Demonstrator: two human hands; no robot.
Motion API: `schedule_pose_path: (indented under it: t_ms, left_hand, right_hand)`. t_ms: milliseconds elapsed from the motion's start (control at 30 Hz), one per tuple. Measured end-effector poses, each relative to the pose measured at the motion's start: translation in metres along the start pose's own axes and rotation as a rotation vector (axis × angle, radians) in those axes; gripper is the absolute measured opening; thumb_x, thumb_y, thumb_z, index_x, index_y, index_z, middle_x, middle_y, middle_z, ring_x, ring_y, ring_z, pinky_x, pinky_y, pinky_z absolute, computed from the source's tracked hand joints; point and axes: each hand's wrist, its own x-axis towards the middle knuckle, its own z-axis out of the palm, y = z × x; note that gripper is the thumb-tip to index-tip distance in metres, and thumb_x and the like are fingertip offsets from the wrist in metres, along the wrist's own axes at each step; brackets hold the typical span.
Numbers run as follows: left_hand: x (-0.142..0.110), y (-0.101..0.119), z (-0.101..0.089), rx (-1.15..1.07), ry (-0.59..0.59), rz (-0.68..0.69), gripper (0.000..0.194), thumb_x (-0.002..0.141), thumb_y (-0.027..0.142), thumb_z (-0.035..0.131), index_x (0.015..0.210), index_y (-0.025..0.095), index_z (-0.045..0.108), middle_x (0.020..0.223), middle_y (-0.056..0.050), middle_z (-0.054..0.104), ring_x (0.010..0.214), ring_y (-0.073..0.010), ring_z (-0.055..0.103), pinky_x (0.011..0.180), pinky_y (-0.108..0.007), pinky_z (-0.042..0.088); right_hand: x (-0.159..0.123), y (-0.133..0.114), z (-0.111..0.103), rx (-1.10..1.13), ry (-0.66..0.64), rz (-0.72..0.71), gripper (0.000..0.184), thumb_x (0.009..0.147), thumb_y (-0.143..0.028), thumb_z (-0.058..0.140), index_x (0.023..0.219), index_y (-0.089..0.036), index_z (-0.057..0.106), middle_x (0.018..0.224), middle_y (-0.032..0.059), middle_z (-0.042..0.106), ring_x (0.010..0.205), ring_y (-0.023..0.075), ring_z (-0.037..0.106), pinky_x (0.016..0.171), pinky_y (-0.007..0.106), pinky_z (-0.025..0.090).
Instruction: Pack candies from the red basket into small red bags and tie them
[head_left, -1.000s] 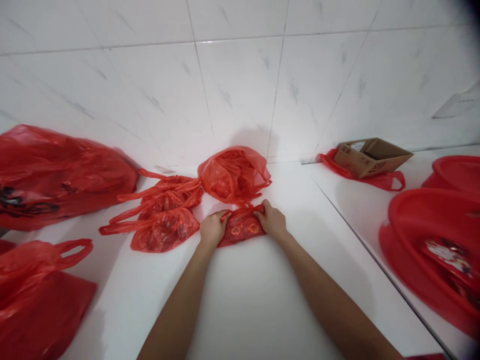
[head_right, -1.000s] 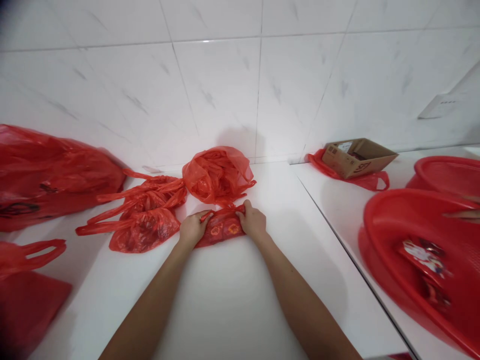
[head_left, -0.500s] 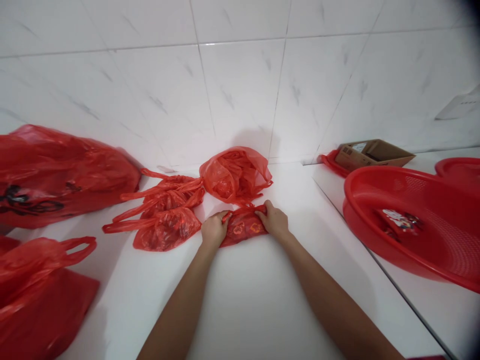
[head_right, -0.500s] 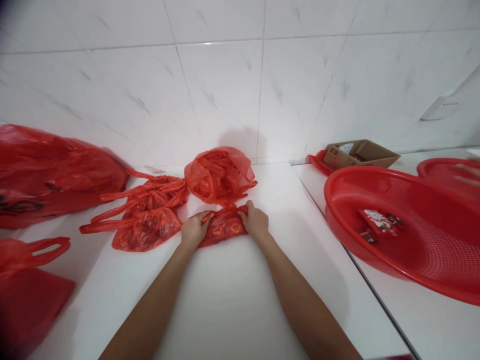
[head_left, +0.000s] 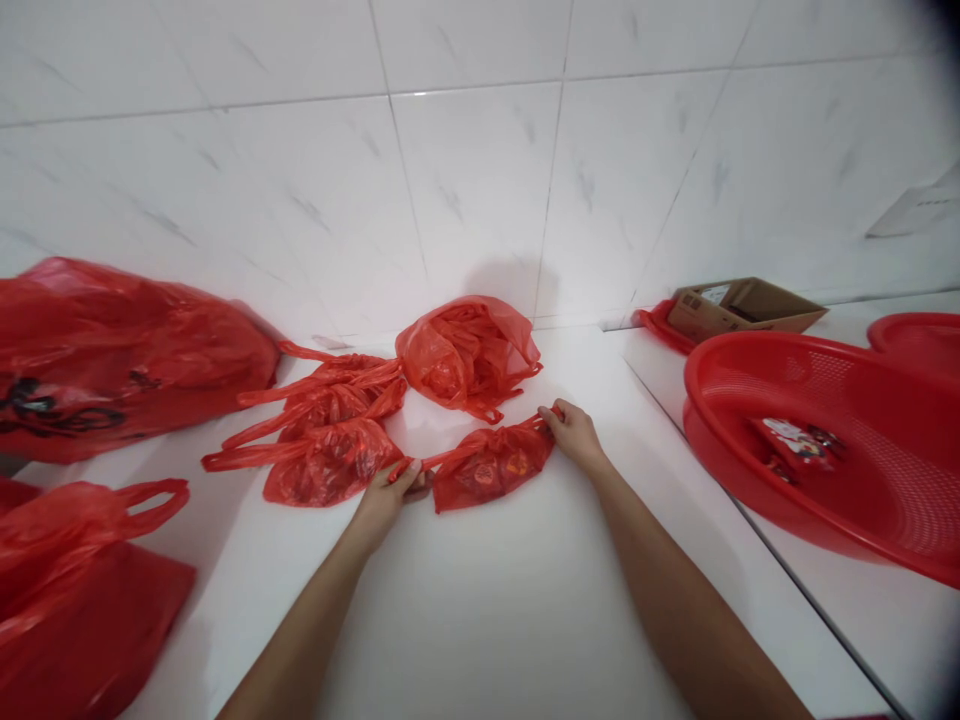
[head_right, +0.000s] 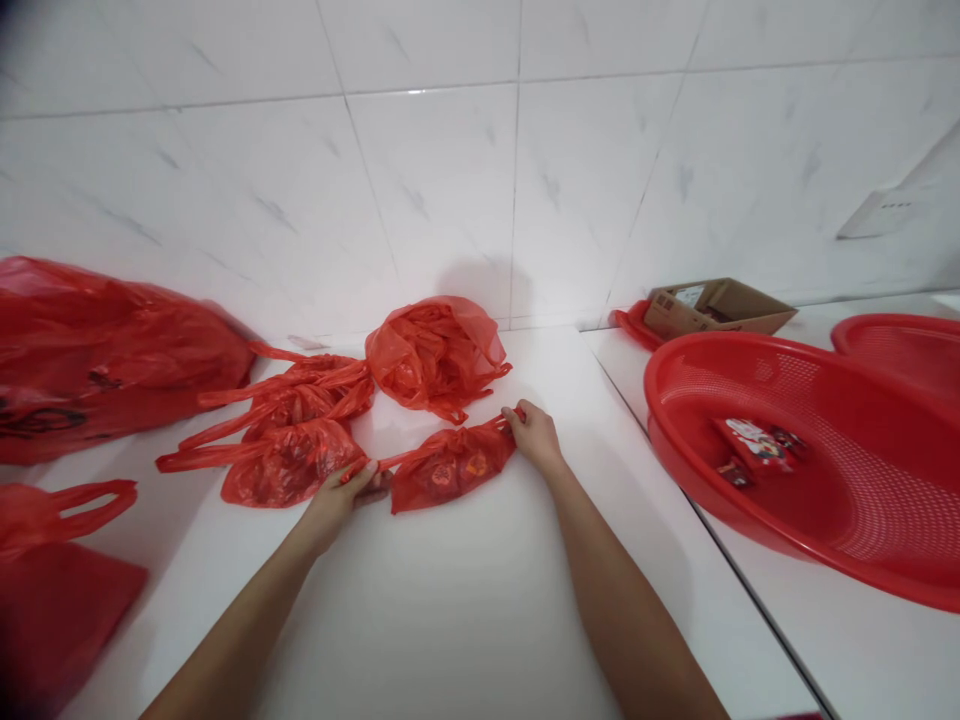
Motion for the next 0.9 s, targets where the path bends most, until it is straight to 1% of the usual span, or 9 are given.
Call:
schedule_pose_path:
  t_ms: [133, 200, 300, 367, 500, 600, 700, 800, 900]
  left_hand:
    - [-0.004, 0.008, -0.007, 0.096, -0.010, 0.010, 0.050, 0.079, 0.066, 0.050, 0.068, 0.018, 0.058, 0.080, -0.011, 0.072, 0.079, -0.0251, 0.070, 0.075, -0.041, 0.058]
    - [-0.002, 0.018, -0.006, 0.198, 0.038, 0.060, 0.043, 0.083, 0.056, 0.050, 0.082, 0.016, 0.064, 0.094, -0.014, 0.072, 0.088, -0.0273, 0.069, 0.082, -0.044, 0.055]
    - [0.003, 0.037, 0.008, 0.379, 0.162, 0.195, 0.035, 0.089, 0.039, 0.047, 0.113, 0.019, 0.063, 0.130, -0.014, 0.059, 0.123, -0.0297, 0.052, 0.107, -0.049, 0.036]
    - [0.007, 0.049, 0.026, 0.488, 0.175, 0.278, 0.037, 0.091, 0.032, 0.045, 0.124, 0.023, 0.059, 0.140, -0.009, 0.051, 0.135, -0.0284, 0.038, 0.115, -0.048, 0.022]
    - [0.017, 0.059, 0.066, 0.638, 0.048, 0.319, 0.030, 0.084, 0.028, 0.059, 0.113, 0.024, 0.068, 0.122, -0.010, 0.065, 0.122, -0.0322, 0.049, 0.111, -0.049, 0.024]
    - [0.017, 0.058, 0.075, 0.674, -0.037, 0.290, 0.020, 0.080, 0.022, 0.062, 0.098, 0.022, 0.072, 0.100, -0.008, 0.072, 0.105, -0.0303, 0.059, 0.103, -0.046, 0.034]
    - [0.001, 0.065, 0.048, 0.622, -0.146, 0.281, 0.016, 0.085, 0.024, 0.056, 0.091, 0.022, 0.070, 0.092, -0.003, 0.072, 0.090, -0.0213, 0.063, 0.086, -0.032, 0.046]
    - [-0.025, 0.080, -0.004, 0.546, -0.252, 0.251, 0.018, 0.086, 0.034, 0.055, 0.085, 0.020, 0.067, 0.084, 0.001, 0.069, 0.079, -0.0163, 0.063, 0.071, -0.024, 0.048]
    - [-0.046, 0.093, -0.058, 0.474, -0.241, 0.158, 0.023, 0.086, 0.040, 0.056, 0.086, 0.020, 0.066, 0.083, 0.001, 0.067, 0.076, -0.0158, 0.061, 0.069, -0.024, 0.047]
  right_hand:
    - [0.001, 0.002, 0.001, 0.083, -0.021, 0.029, 0.035, 0.085, -0.051, 0.049, 0.065, -0.022, 0.043, 0.063, -0.0003, 0.064, 0.059, 0.0155, 0.059, 0.057, 0.026, 0.042]
    - [0.001, 0.002, 0.001, 0.123, -0.014, 0.039, 0.036, 0.085, -0.053, 0.048, 0.067, -0.022, 0.043, 0.064, 0.0004, 0.065, 0.060, 0.0164, 0.060, 0.056, 0.026, 0.043]
    - [-0.003, -0.001, 0.003, 0.177, 0.019, 0.037, 0.038, 0.087, -0.056, 0.046, 0.070, -0.022, 0.044, 0.065, 0.0003, 0.066, 0.062, 0.0169, 0.061, 0.057, 0.027, 0.044]
    - [-0.007, -0.004, 0.005, 0.209, 0.041, 0.029, 0.039, 0.087, -0.058, 0.045, 0.071, -0.022, 0.044, 0.065, -0.0001, 0.065, 0.062, 0.0166, 0.060, 0.057, 0.026, 0.044]
    - [-0.015, -0.009, 0.009, 0.294, 0.063, 0.010, 0.041, 0.087, -0.062, 0.044, 0.076, -0.022, 0.046, 0.062, -0.0009, 0.062, 0.058, 0.0152, 0.058, 0.055, 0.025, 0.044]
    - [-0.016, -0.008, 0.010, 0.368, 0.107, 0.003, 0.042, 0.086, -0.065, 0.043, 0.091, -0.023, 0.047, 0.062, -0.0020, 0.062, 0.054, 0.0143, 0.057, 0.053, 0.024, 0.046]
    - [-0.013, -0.004, 0.008, 0.426, 0.158, 0.015, 0.047, 0.085, -0.066, 0.043, 0.104, -0.024, 0.044, 0.066, -0.0027, 0.062, 0.050, 0.0130, 0.057, 0.052, 0.024, 0.047]
    - [-0.009, 0.002, 0.009, 0.444, 0.159, 0.025, 0.046, 0.084, -0.064, 0.047, 0.106, -0.024, 0.043, 0.070, -0.0025, 0.062, 0.050, 0.0117, 0.056, 0.051, 0.023, 0.046]
    - [-0.007, 0.004, 0.013, 0.421, 0.128, 0.017, 0.041, 0.083, -0.058, 0.054, 0.105, -0.023, 0.046, 0.069, -0.0031, 0.062, 0.050, 0.0106, 0.055, 0.052, 0.023, 0.045]
